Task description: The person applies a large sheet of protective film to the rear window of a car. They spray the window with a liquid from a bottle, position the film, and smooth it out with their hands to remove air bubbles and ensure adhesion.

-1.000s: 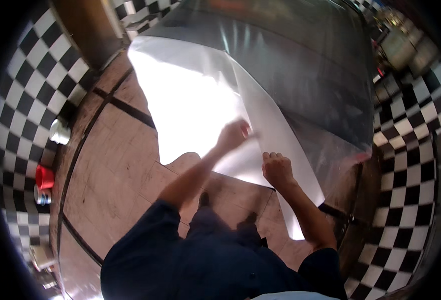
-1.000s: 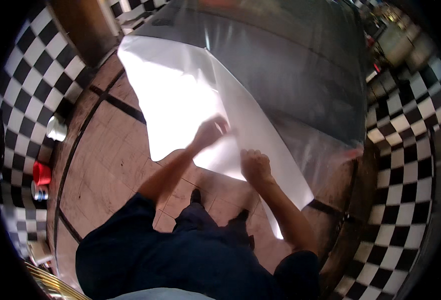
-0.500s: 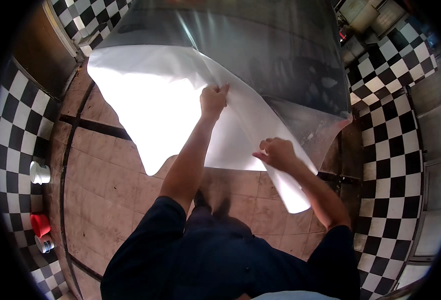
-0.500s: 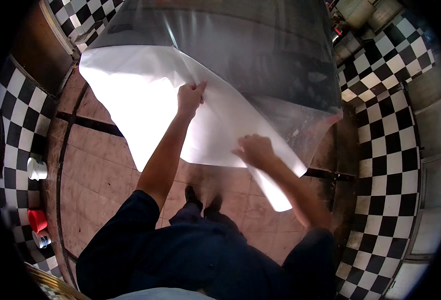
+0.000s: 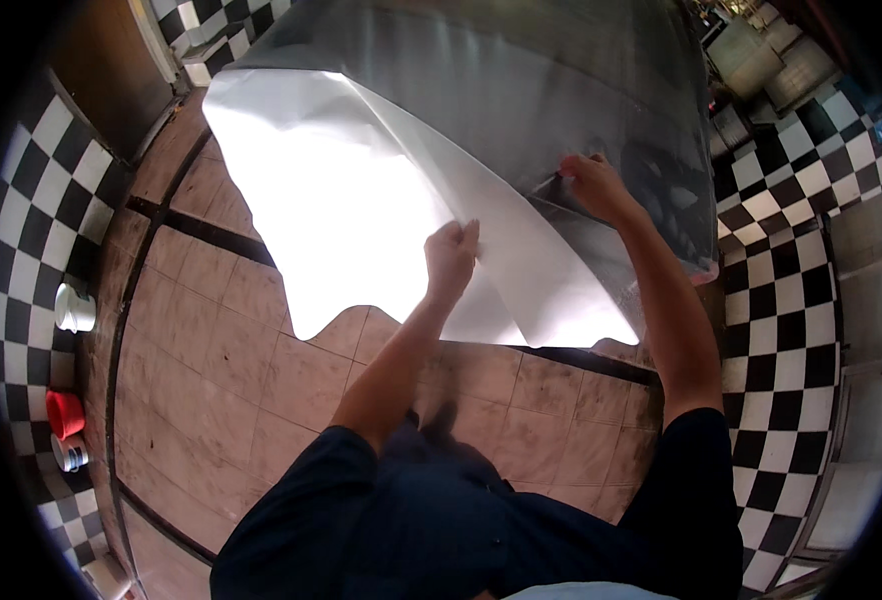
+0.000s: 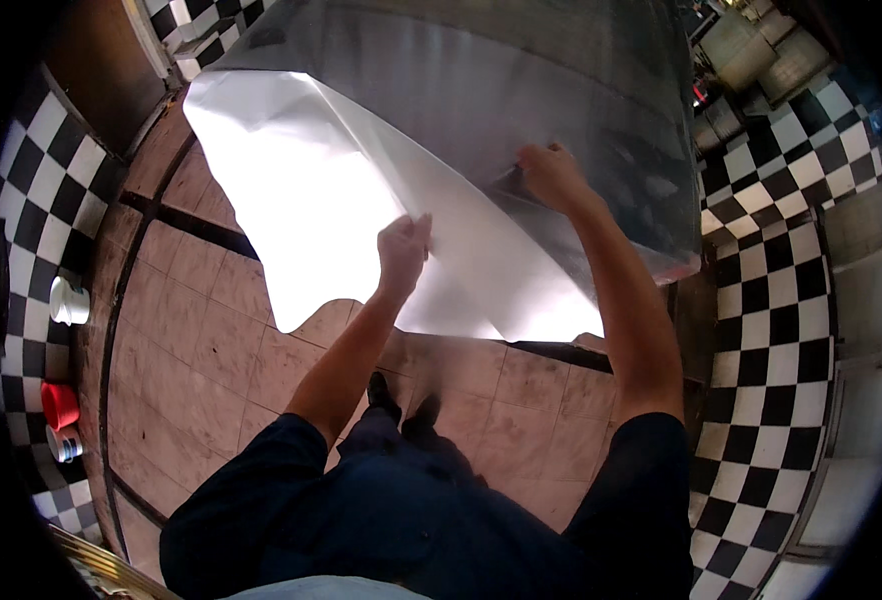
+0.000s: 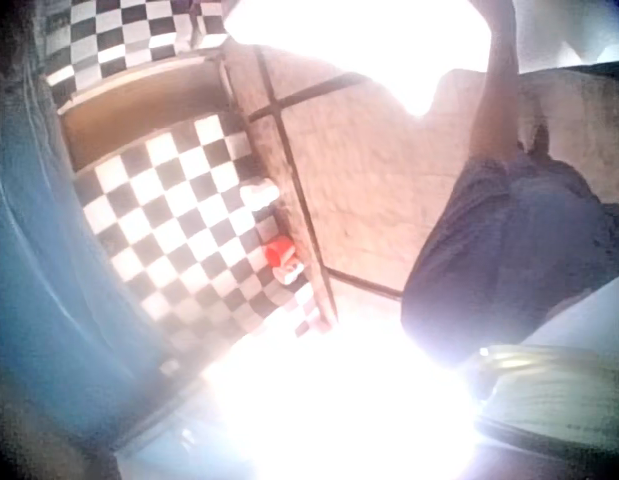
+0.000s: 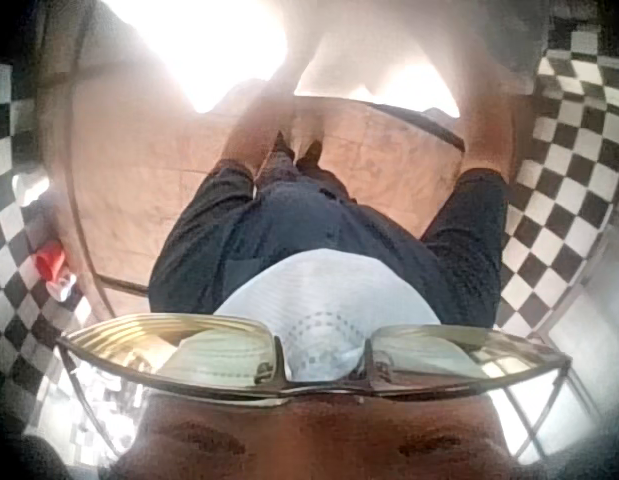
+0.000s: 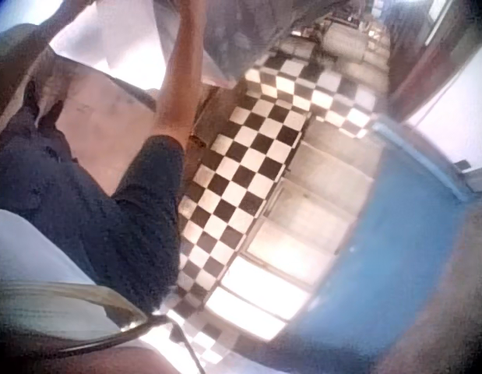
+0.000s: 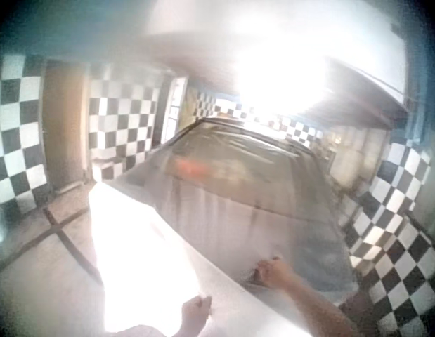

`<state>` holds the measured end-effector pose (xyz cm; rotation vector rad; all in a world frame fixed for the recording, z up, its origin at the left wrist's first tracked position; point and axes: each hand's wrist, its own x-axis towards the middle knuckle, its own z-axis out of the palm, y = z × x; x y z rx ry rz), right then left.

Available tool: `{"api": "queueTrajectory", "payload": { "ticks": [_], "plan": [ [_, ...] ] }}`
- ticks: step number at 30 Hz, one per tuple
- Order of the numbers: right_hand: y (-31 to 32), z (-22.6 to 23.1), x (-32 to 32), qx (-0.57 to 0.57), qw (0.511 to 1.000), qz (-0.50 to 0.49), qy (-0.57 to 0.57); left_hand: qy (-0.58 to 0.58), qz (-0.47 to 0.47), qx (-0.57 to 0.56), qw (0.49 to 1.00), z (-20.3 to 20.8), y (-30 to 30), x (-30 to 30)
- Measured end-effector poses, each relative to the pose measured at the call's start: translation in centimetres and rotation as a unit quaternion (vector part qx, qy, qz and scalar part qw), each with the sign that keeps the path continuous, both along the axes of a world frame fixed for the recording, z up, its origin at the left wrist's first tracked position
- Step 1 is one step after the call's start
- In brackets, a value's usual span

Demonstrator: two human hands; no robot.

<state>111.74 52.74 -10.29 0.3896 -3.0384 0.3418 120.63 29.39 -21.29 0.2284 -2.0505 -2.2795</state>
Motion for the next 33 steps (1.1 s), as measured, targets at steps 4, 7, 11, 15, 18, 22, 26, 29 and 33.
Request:
{"api": "queueTrajectory", "payload": {
  "ticks": [4, 7, 11, 15, 18, 22, 26, 29, 33],
  "plan": [
    [0.0, -0.8, 0.1, 0.011, 1.0, 0.001, -0.001, -0.031, 0.031, 0.056, 0.997, -2.0, -1.8, 3.8],
    [-0.1, -0.6, 0.5, 0.042, 0.999, -0.004, 0.007, -0.031, 0.049, 0.082, 0.995, -3.9, -3.1, 6.7],
    [0.2, 0.9, 1.1, 0.053, 0.999, 0.013, -0.004, -0.049, 0.062, 0.078, 0.994, -4.3, -4.4, 9.8],
    [-0.7, 1.2, 1.7, 0.057, 0.996, 0.022, 0.065, -0.048, 0.024, 0.081, 0.995, -4.9, -4.7, 9.3],
    [-7.7, 0.4, 3.4, 0.079, 0.963, 0.131, 0.222, -0.047, 0.014, 0.059, 0.997, -3.1, -4.7, 8.9],
    [-23.9, -0.6, 6.2, -0.009, 0.979, 0.134, 0.152, -0.032, 0.028, 0.069, 0.997, -4.2, -4.1, 7.9],
    [-31.1, -0.3, 2.6, 0.073, 0.983, 0.071, 0.152, -0.01, -0.016, 0.103, 0.995, -4.2, -4.4, 7.8],
    [-32.5, -2.3, -1.3, 0.104, 0.979, 0.029, 0.174, 0.001, -0.092, 0.146, 0.985, -5.8, -4.6, 7.3],
    [-31.7, -5.5, -2.1, 0.141, 0.966, 0.09, 0.198, -0.068, -0.444, -0.012, 0.893, -2.2, -13.6, 2.6]
  ]
}}
